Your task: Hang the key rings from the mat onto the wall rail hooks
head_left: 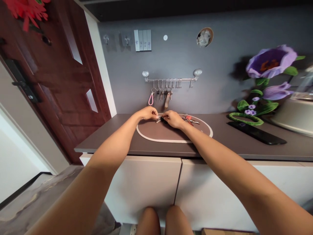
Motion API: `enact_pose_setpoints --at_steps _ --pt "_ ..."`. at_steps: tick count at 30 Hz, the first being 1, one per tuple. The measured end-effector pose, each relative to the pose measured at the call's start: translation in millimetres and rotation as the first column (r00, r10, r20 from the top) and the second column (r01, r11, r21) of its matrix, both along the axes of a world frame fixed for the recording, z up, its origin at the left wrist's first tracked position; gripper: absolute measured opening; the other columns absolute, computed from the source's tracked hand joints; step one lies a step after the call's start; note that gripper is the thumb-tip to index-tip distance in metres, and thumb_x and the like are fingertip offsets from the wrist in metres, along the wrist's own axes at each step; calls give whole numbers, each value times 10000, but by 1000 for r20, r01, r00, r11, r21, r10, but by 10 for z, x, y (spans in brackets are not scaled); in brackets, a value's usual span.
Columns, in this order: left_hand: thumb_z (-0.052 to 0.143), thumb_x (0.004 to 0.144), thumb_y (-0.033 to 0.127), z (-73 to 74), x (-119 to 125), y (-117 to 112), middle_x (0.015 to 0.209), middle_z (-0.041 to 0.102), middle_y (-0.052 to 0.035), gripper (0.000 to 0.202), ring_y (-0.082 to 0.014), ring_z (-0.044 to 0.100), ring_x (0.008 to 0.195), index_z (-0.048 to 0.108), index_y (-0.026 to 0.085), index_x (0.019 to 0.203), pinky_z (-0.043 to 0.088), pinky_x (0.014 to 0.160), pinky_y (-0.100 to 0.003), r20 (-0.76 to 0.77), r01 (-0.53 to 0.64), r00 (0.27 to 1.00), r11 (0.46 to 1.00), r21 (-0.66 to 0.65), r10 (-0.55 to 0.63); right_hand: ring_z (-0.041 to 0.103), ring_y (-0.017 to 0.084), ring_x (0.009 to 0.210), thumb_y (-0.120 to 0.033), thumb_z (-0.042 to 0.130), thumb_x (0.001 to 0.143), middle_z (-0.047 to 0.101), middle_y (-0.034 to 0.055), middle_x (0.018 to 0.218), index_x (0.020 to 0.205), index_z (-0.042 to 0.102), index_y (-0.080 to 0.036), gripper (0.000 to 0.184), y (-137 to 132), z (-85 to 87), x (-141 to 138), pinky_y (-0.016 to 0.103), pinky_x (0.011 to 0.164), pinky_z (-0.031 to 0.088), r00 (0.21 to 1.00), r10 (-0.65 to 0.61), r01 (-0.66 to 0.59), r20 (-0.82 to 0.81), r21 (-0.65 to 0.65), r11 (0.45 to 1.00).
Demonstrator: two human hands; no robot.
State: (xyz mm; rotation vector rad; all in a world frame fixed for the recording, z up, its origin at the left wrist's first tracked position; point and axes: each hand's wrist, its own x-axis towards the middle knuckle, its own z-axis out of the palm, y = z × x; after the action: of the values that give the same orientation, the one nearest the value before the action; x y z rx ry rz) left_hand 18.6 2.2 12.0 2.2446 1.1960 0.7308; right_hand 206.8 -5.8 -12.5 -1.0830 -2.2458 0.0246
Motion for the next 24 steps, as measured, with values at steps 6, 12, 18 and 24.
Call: enact_pose_setpoints --at_steps 6,12,18,24 --pt "674 629 269 15 42 -23 627 612 -31 189 -104 565 594 605 108 700 458 636 -261 271 29 963 993 -117 4 565 172 826 -104 496 735 640 80 897 825 650 -162 187 -77 53 -20 252 766 390 1000 -9 9 -15 4 1000" --pt "671 662 249 63 92 -76 606 593 -18 187 -84 569 598 578 99 726 476 674 -262 474 20 878 984 -177 67 566 144 776 -145 564 701 640 41 866 839 629 -174 156 -121 84 -48 252 749 405 975 14 -24 -222 -43 999" --pt "663 680 273 103 116 -104 670 619 -34 208 -82 588 625 568 102 751 478 702 -251 580 53 811 977 -205 78 568 122 762 -236 558 719 639 31 863 874 606 -173 174 -159 109 -67 239 732 416 930 48 -73 -364 -56 996" --pt "670 674 259 93 128 -107 683 617 -33 207 -79 591 634 568 102 763 478 712 -249 619 111 783 967 -231 58 550 125 745 -327 544 736 636 33 835 840 599 -173 194 -181 136 -58 229 703 400 924 51 -50 -378 12 999"
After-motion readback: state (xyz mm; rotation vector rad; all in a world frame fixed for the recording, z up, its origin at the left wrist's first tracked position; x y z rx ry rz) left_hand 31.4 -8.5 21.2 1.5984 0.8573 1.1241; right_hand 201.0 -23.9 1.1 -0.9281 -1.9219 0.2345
